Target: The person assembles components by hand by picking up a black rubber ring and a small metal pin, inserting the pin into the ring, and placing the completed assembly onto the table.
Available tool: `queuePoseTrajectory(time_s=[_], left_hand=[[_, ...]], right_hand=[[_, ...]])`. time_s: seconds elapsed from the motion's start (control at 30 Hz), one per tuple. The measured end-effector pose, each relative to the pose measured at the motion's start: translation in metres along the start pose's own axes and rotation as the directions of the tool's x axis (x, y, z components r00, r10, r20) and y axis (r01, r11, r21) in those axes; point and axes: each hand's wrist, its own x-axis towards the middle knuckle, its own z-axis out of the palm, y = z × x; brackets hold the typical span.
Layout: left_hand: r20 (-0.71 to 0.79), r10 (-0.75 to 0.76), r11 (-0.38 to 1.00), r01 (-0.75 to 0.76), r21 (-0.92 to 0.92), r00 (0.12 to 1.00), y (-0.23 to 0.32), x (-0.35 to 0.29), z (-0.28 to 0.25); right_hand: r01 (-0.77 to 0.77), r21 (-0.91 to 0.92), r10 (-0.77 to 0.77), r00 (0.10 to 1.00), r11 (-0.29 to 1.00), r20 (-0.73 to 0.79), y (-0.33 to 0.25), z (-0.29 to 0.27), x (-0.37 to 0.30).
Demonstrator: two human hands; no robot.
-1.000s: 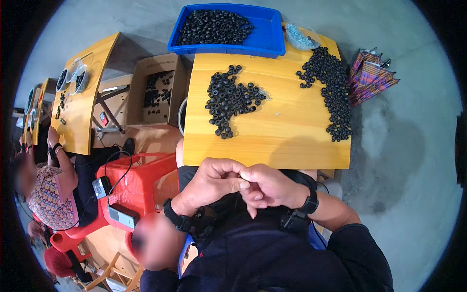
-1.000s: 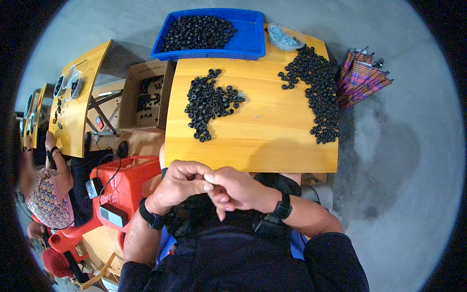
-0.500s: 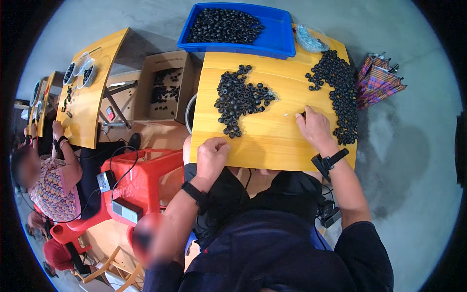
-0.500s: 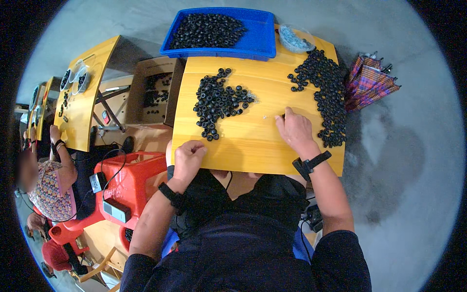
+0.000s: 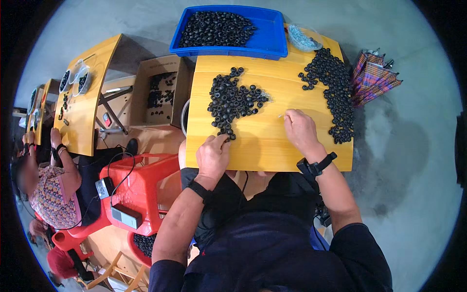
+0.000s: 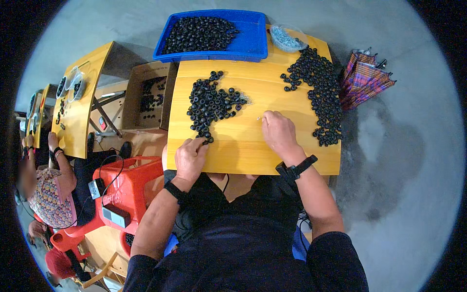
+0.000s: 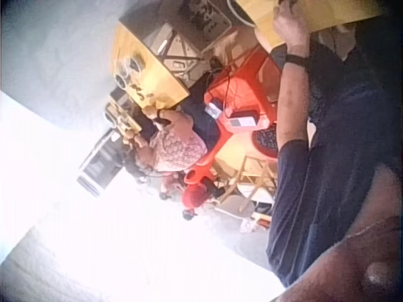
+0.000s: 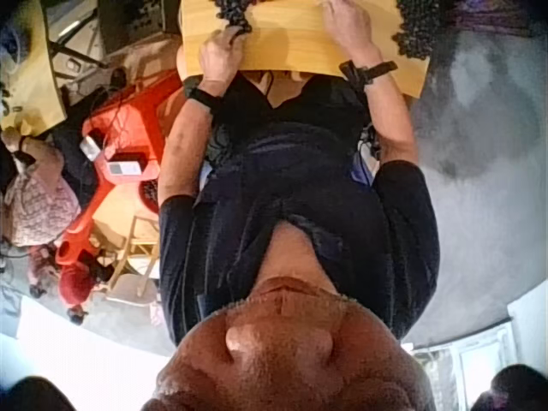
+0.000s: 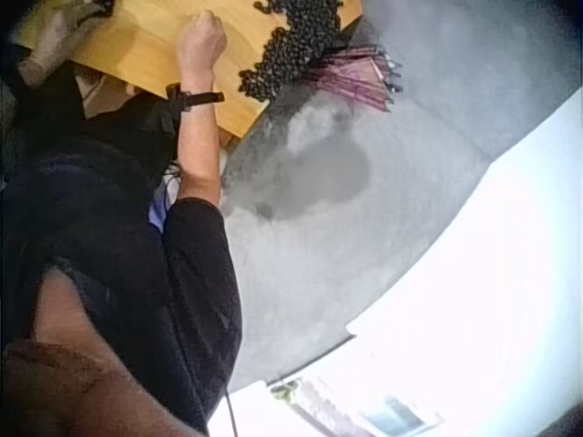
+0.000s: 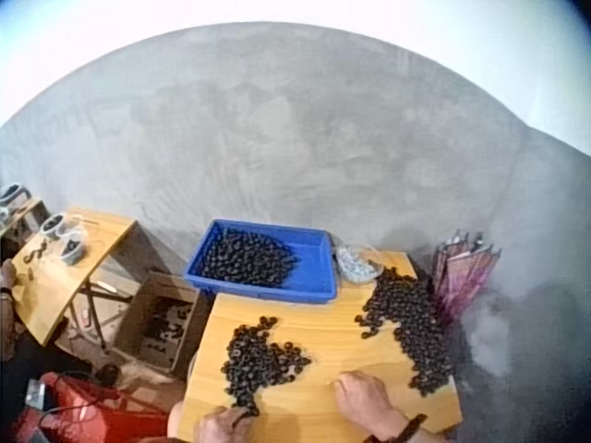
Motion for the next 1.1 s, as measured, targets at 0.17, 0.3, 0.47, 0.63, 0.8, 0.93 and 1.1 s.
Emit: queuePoseTrajectory(time_s=[0.17, 0.3, 0.47, 0.63, 0.8, 0.93, 1.1], left_hand=[[0.075, -0.065, 0.993, 0.072, -0.093, 0.995, 0.009, 0.001, -0.008], [0.086, -0.122, 0.988, 0.129, -0.085, 0.989, 0.018, 0.005, -0.005], [0.032, -0.086, 0.995, 0.084, 0.057, 0.996, 0.013, 0.008, 0.007], [0.006, -0.078, 0.996, 0.078, 0.053, 0.997, 0.013, 0.01, 0.008], [0.03, -0.107, 0.993, 0.106, 0.046, 0.994, 0.021, 0.012, 0.005], [0.032, -0.111, 0.992, 0.109, 0.064, 0.993, 0.022, 0.014, 0.004], [-0.002, -0.045, 0.999, 0.045, -0.017, 0.999, 0.015, 0.01, 0.003]], right_hand=[[0.012, 0.042, -0.011, 1.0, 0.999, -0.02, -0.011, -0.001, 0.001], [0.059, 0.077, -0.06, 0.998, 0.995, 0.013, -0.019, 0.004, 0.002], [0.039, 0.105, -0.043, 0.998, 0.994, 0.042, -0.025, 0.01, 0.008], [0.067, 0.157, -0.082, 0.993, 0.985, 0.086, -0.044, 0.011, 0.022], [0.079, 0.147, -0.099, 0.986, 0.986, 0.135, -0.051, 0.024, 0.032], [0.035, 0.046, -0.045, 0.968, 0.998, 0.246, -0.054, 0.032, 0.034], [0.091, 0.126, -0.112, 0.979, 0.988, 0.172, -0.051, 0.037, 0.024]])
